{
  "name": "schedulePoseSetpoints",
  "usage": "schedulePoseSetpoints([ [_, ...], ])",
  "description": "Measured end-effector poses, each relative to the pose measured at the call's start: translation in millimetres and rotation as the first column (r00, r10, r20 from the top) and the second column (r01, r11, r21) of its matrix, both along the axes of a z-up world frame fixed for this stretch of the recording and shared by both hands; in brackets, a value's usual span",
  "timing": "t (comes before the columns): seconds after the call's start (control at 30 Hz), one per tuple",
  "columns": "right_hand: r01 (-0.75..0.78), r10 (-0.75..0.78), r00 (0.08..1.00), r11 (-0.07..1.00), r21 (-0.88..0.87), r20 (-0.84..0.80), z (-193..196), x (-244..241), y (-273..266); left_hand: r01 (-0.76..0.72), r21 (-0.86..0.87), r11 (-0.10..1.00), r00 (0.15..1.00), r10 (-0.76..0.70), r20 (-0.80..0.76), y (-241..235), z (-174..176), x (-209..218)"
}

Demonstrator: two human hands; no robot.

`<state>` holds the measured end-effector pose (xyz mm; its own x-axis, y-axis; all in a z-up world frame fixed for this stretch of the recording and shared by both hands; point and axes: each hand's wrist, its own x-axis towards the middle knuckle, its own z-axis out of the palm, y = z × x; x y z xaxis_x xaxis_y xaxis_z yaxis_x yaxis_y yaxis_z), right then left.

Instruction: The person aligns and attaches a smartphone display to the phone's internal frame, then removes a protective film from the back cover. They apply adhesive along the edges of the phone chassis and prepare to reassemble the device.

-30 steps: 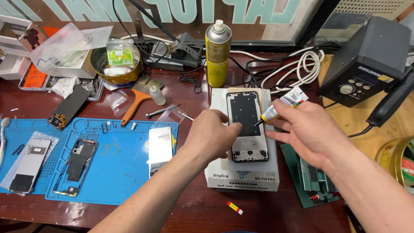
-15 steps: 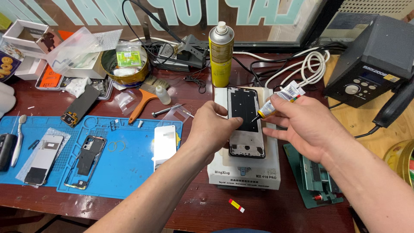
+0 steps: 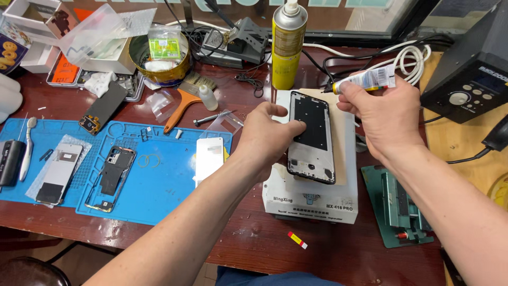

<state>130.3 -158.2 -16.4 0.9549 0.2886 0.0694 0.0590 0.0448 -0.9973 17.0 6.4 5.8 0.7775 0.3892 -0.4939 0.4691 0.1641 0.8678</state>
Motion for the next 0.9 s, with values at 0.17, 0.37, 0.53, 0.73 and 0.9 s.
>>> schedulePoseSetpoints([
  [0.17, 0.024, -0.023, 0.999, 1.000, -0.005, 0.025, -5.8, -2.9, 8.8, 0.001, -0.012, 1.000, 1.000, 0.000, 0.008, 4.4, -3.8, 5.7],
  [0.37, 0.013, -0.008, 0.997, 0.998, -0.065, 0.075, -4.1, -3.2, 9.9, -0.007, -0.024, 1.000, 1.000, 0.007, 0.020, 8.5, -4.6, 9.5],
  [0.53, 0.006, 0.002, 0.998, 0.992, -0.127, 0.063, -0.1, -4.3, 10.1, -0.011, -0.026, 1.000, 1.000, 0.012, 0.020, 10.5, -0.9, 10.5],
  [0.73, -0.013, 0.019, 0.999, 0.993, -0.120, 0.049, 2.0, -3.2, 11.9, -0.017, -0.031, 0.999, 1.000, 0.018, 0.019, 10.9, 1.2, 11.6],
  [0.9, -0.031, 0.038, 0.998, 0.992, -0.119, 0.058, 2.3, -2.2, 11.5, -0.021, -0.027, 0.999, 1.000, 0.021, 0.006, 11.3, 0.1, 12.0],
])
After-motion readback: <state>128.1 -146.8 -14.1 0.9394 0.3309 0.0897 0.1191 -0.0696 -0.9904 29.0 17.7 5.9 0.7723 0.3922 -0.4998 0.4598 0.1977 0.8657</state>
